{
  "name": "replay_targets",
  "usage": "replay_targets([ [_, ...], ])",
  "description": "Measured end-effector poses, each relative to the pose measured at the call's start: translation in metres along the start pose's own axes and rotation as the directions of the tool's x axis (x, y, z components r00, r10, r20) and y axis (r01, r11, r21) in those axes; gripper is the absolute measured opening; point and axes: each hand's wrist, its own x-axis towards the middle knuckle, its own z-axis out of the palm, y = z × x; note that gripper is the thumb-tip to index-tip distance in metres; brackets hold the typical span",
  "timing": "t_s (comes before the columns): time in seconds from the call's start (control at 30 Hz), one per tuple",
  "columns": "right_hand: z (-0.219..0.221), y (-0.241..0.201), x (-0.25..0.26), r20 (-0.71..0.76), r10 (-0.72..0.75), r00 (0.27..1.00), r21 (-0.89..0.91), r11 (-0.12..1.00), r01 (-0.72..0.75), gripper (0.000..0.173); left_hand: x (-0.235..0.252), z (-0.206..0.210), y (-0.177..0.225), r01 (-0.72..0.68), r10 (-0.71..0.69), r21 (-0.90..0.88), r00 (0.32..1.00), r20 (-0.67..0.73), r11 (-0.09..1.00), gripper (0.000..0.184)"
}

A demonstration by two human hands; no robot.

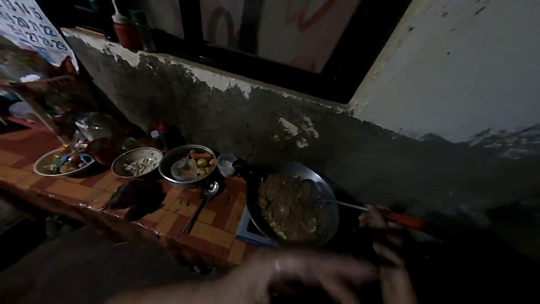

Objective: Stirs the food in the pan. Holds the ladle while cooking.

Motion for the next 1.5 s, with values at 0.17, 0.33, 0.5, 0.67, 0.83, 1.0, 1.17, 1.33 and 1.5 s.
replay_targets([
  [0.17,0.006,-0.035,-0.002,0.046,-0.056,0.997,-0.109,0.992,0.061,0.008,0.0,-0.086,-0.077,0.423,-0.213,0.577,0.893,-0.396,0.699,0.051],
  [0.33,0.01,-0.049,-0.001,0.074,-0.072,0.995,-0.079,0.994,0.078,0.008,-0.001,-0.124,-0.149,0.626,-0.4,0.633,0.779,-0.484,0.455,0.062],
  [0.5,0.014,-0.06,-0.009,0.103,-0.064,0.993,-0.058,0.996,0.07,0.011,0.013,-0.111,-0.168,0.557,-0.375,0.755,0.82,-0.433,0.345,0.062],
  [0.67,0.017,-0.07,-0.016,0.122,-0.044,0.992,-0.067,0.996,0.052,0.012,0.032,-0.107,-0.183,0.392,-0.306,0.887,0.899,-0.313,0.246,0.051],
  [0.83,0.01,-0.068,-0.018,0.097,-0.012,0.995,-0.082,0.996,0.02,0.013,0.046,-0.113,-0.176,0.283,-0.416,0.927,0.894,-0.164,0.245,0.035],
  [1.0,0.002,-0.06,-0.019,0.135,-0.006,0.991,-0.034,0.999,0.01,0.014,0.064,-0.128,-0.169,0.185,-0.626,0.949,0.78,0.015,0.253,0.041],
  [1.17,-0.003,-0.054,-0.019,0.195,-0.016,0.981,-0.015,1.0,0.02,0.015,0.089,-0.129,-0.159,0.167,-0.678,0.944,0.731,0.075,0.285,0.031],
  [1.33,-0.003,-0.054,-0.016,0.199,-0.01,0.98,-0.033,0.999,0.017,0.013,0.104,-0.125,-0.165,0.131,-0.651,0.944,0.752,0.105,0.303,0.027],
  [1.5,-0.004,-0.054,-0.009,0.187,0.001,0.982,-0.046,0.999,0.007,0.014,0.093,-0.126,-0.177,0.101,-0.692,0.93,0.697,0.187,0.353,0.024],
])
